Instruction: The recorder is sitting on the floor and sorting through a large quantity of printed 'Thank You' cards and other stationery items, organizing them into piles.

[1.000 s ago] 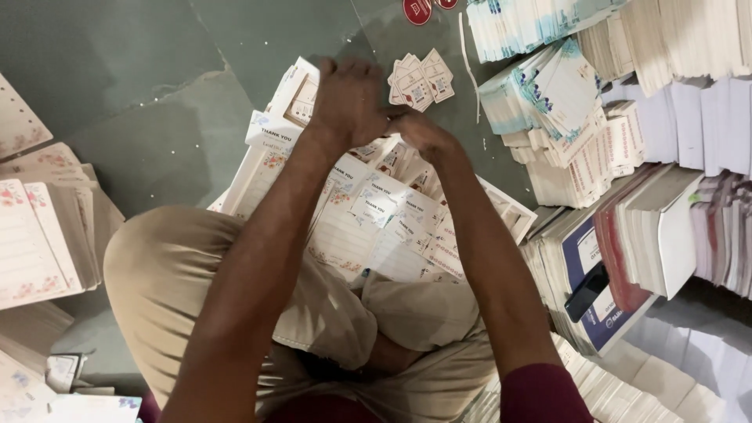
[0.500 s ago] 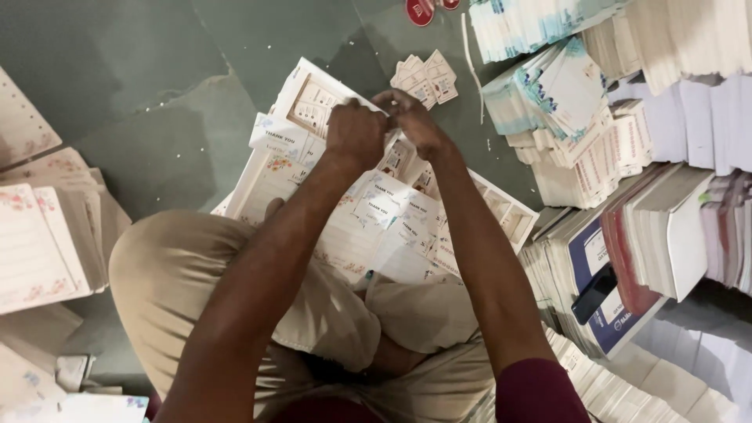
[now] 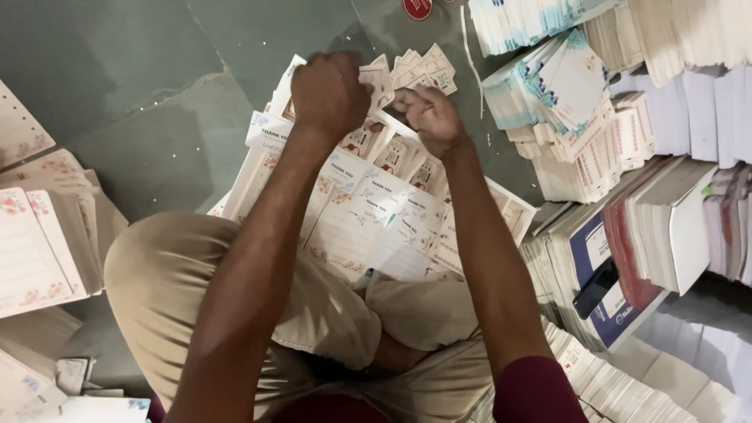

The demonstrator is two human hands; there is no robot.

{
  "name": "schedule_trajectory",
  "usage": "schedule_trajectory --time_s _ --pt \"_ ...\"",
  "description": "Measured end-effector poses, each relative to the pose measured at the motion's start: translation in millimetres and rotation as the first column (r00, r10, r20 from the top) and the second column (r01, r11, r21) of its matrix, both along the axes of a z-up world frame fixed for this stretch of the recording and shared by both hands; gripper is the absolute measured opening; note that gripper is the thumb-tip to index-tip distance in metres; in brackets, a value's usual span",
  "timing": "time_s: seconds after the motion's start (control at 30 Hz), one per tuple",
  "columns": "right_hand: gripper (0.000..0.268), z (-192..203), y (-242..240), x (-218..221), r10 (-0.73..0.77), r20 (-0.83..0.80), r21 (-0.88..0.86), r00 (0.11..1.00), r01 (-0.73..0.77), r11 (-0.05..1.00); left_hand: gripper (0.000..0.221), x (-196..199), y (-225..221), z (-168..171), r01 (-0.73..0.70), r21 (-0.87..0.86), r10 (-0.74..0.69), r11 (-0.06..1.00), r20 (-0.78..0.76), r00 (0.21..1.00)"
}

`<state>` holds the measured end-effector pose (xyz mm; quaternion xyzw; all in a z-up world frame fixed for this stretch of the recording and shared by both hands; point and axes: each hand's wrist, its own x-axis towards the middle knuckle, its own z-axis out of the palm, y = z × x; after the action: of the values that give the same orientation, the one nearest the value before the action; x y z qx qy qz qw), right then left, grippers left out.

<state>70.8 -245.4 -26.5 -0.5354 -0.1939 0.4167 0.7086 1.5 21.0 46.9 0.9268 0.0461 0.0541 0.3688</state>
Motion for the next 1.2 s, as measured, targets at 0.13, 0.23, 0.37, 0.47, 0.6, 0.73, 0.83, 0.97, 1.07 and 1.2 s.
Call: schedule_trajectory --time_s 0.13,0.23,0.37,0.47,0.6,0.73,0.83,0.97,1.07,1.2 --pt "0.048 13.8 15.0 -10.9 -0.228 -0.285 -0.185 0.931 0.18 0.966 0.026 4.7 -11.4 -21.1 0.092 -0.114 -0.103 0.989 -0.089 0.991" --pt "0.04 10.9 20.1 -13.9 -0.247 -0.042 -0.429 0.968 0.206 0.88 0.037 9.1 -21.1 -39.4 0.165 -0.089 -0.168 0.982 -0.029 0.985" --pt "0.032 -5.0 0.1 -10.4 -0.281 -0.013 -0.399 0.96 0.252 0.882 0.063 2.8 -19.0 -22.3 0.121 0.052 -0.122 0.991 0.025 0.992" --pt "0.031 -2.0 -10.2 -3.9 -0.326 -0.124 -0.251 0.937 0.289 0.924 0.076 -4.6 -14.0 4.4 0.283 0.132 -0.261 0.95 -0.162 0.951" --pt "0.033 27.6 0.4 0.0 -0.45 -0.38 -0.201 0.808 0.403 0.893 0.09 -7.4 -12.1 22.5 0.448 0.227 -0.355 0.865 -0.355 0.865" --pt "0.036 4.3 -34.1 31.9 -0.663 -0.315 -0.242 0.679 0.618 0.748 0.08 -3.6 -15.6 -4.2 0.388 0.266 -0.344 0.883 -0.198 0.918" --pt "0.034 -26.6 -60.6 55.2 -0.767 -0.006 -0.407 0.641 0.699 0.588 0.026 -0.7 -22.3 -30.6 0.405 0.37 -0.365 0.836 -0.177 0.914" --pt "0.033 -37.5 -39.6 60.1 -0.492 0.641 -0.418 0.59 0.805 0.42 0.016 -0.6 -18.5 -49.4 0.336 0.341 -0.349 0.878 -0.023 0.937" --pt "0.036 0.4 14.7 22.0 -0.153 0.793 -0.481 0.59 0.759 0.439 0.016 0.0 -18.9 -50.9 0.348 0.341 -0.358 0.873 -0.037 0.933" --pt "0.054 -30.5 27.2 3.6 0.405 0.573 -0.734 0.713 0.227 0.64 0.015 -3.3 -18.9 -28.5 0.381 0.38 -0.373 0.843 -0.099 0.923"
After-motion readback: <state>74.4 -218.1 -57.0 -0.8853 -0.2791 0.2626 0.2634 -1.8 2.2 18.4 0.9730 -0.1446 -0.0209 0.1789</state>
